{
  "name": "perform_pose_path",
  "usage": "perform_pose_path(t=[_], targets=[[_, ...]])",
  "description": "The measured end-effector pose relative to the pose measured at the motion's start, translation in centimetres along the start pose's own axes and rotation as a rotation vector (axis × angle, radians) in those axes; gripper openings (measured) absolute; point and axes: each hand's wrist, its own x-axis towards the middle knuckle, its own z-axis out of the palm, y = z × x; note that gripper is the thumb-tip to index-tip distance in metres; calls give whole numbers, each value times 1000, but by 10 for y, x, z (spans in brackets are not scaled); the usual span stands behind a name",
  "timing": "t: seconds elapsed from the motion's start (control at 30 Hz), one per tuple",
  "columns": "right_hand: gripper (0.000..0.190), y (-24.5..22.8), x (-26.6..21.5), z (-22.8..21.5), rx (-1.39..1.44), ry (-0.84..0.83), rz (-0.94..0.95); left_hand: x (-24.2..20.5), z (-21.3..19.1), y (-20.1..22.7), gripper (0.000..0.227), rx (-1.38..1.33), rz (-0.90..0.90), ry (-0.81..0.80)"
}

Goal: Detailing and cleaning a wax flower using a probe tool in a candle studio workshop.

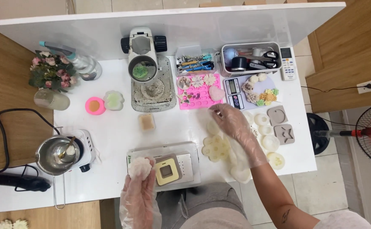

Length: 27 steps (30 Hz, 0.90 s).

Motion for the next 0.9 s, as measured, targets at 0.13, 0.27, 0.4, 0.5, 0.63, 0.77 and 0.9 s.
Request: perform_pose_path(t=[0.13, 0.27, 0.4, 0.5, 0.63, 0.77, 0.9], targets=[[23, 18, 52, 2, 77, 68, 40, -6, 18, -9, 51, 57, -13, 110], [19, 42, 139, 33, -78, 321, -359, -14, 28, -10, 45, 132, -107, 173], [18, 68, 235, 77, -196, 308, -403, 7, -11, -44, 52, 47, -98, 14], [21, 95, 287, 123, -409, 68, -406, 5, -16, -49, 60, -78, -44, -48], [20, 103, 305, 144, -632, -93, -550, -10, 56, -11, 68, -136, -2, 131], [23, 104, 310, 144, -759, -55, -578, 4, 71, -6, 73, -311, -10, -113], [35, 74, 289, 100, -805, -159, -490, 18, 88, -6, 76, -423, -51, -405]])
